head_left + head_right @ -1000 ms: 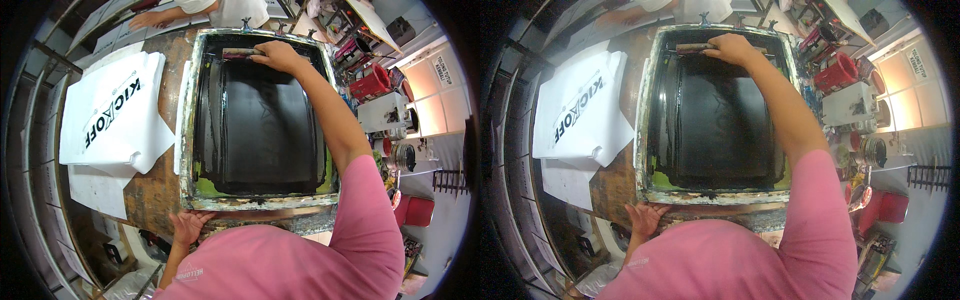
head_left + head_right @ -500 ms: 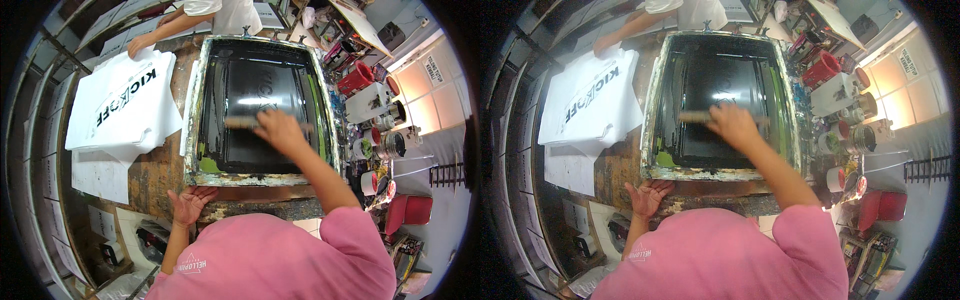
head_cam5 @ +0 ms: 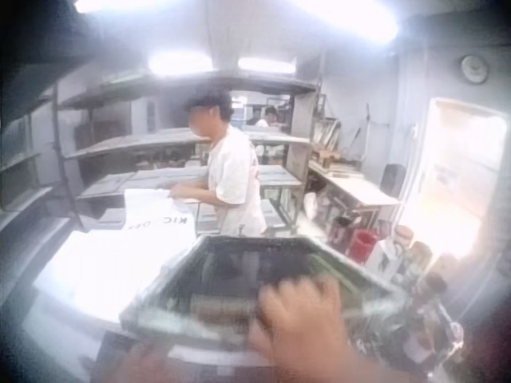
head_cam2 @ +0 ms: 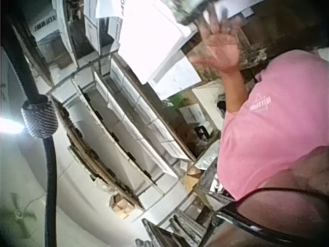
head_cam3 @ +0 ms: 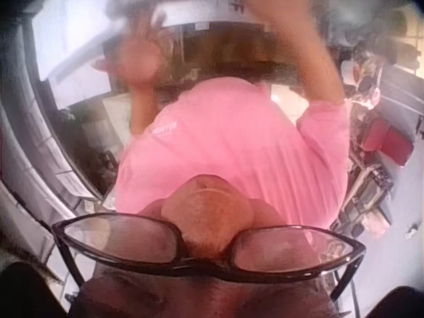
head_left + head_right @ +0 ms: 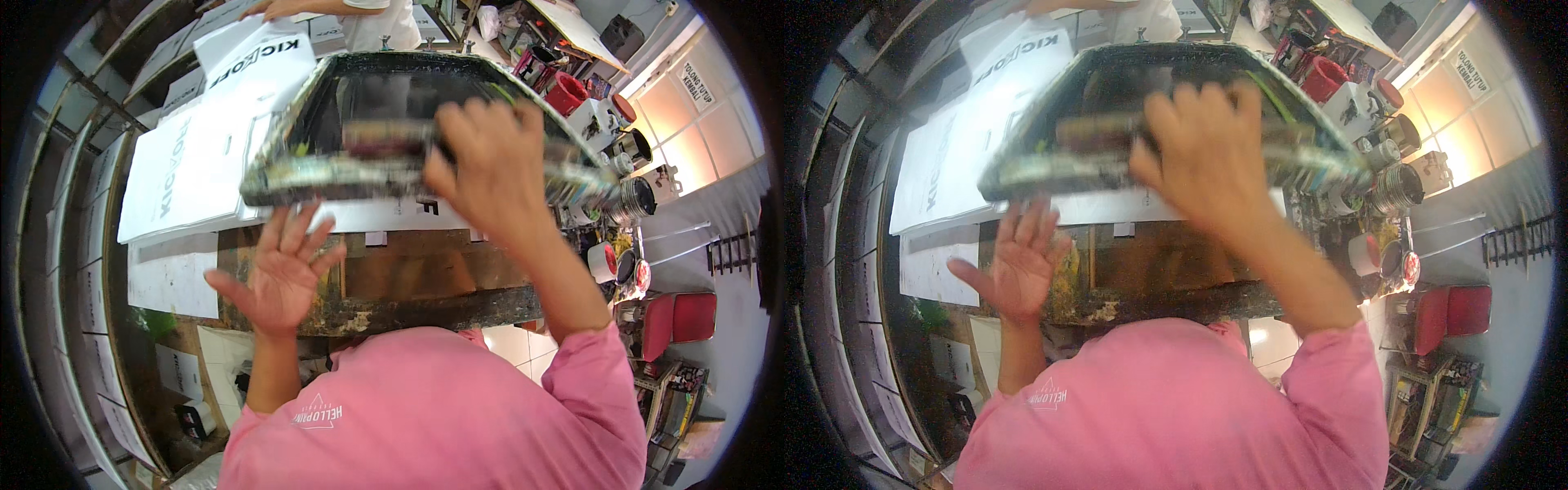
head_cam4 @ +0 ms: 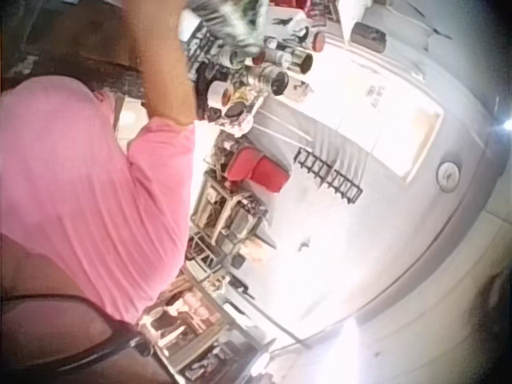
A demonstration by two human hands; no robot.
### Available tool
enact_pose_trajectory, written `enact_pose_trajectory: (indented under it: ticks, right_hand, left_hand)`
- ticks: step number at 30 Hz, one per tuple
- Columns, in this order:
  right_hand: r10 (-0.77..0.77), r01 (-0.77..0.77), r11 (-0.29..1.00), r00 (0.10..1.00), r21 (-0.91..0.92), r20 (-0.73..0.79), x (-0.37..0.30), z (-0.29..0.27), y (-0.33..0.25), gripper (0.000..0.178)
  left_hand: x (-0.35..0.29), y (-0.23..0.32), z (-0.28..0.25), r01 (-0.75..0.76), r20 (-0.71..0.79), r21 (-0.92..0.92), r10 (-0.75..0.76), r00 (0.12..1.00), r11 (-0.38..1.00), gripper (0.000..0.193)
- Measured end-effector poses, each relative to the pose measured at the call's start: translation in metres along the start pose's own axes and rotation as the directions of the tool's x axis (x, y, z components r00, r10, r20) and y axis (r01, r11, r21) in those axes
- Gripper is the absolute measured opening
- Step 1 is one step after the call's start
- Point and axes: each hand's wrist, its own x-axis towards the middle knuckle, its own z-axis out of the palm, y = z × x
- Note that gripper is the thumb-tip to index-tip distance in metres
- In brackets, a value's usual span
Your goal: The person performs screen printing on plastic bags by placing a bag on the base, lowering the printing screen, spreading ink with a squeegee, and then lifting the screen to remove the printed bag.
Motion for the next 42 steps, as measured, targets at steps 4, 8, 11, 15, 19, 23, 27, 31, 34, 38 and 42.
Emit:
enact_pose_trajectory:
  ticks: [4,8,11,15,19,23,27,31,34,38,42]
  right_hand:
    - [-0.075,0.074,0.997,0.983,-0.015,-0.168,0.049,-0.007,0.023,0.031]
    - [-0.107,0.114,0.993,0.977,0.029,-0.183,0.079,-0.019,0.030,0.033]
    - [-0.028,0.061,0.979,0.986,0.195,-0.167,0.100,-0.020,0.038,0.034]
    - [0.111,-0.079,0.979,0.980,0.187,-0.165,0.121,-0.035,0.024,0.039]
    - [0.186,-0.159,0.976,0.965,0.151,-0.187,0.135,-0.043,0.022,0.041]
    - [0.207,-0.174,0.961,0.968,0.214,-0.144,0.141,-0.043,0.023,0.041]
    - [0.181,-0.146,0.966,0.971,0.215,-0.155,0.137,-0.040,0.030,0.042]
    - [0.168,-0.131,0.968,0.972,0.216,-0.166,0.136,-0.041,0.031,0.043]
    - [0.165,-0.127,0.968,0.971,0.217,-0.171,0.134,-0.043,0.032,0.043]
    - [0.083,-0.038,0.981,0.968,0.189,-0.237,0.128,-0.040,0.029,0.044]
    - [0.173,-0.169,0.981,0.985,0.100,-0.030,0.130,-0.048,0.028,0.045]
  left_hand:
    - [0.024,-0.011,0.001,0.068,-0.097,0.929,0.062,0.993,0.365,0.098]
    - [-0.011,-0.082,-0.060,0.222,-0.230,0.607,0.098,0.968,-0.763,0.094]
    - [-0.022,-0.102,-0.072,0.281,-0.366,0.593,0.057,0.929,-0.755,0.099]
    - [-0.005,-0.099,-0.062,0.263,-0.356,0.634,0.028,0.934,-0.727,0.104]
    - [0.032,-0.091,-0.054,0.225,-0.137,0.836,0.208,0.969,-0.500,0.085]
    - [0.100,-0.064,-0.019,0.191,-0.058,0.941,0.423,0.904,-0.280,0.044]
    - [0.085,-0.060,-0.027,0.309,-0.171,0.943,0.623,0.763,-0.120,0.028]
    - [0.072,-0.012,-0.053,0.404,-0.476,0.876,0.619,0.625,0.265,0.039]
    - [0.060,0.047,-0.081,0.409,-0.517,0.855,0.581,0.628,0.318,0.045]
    - [0.026,0.137,-0.144,0.344,-0.475,0.880,0.599,0.645,0.328,0.052]
    - [0.014,0.228,-0.206,0.477,-0.564,0.824,0.504,0.654,0.305,0.061]
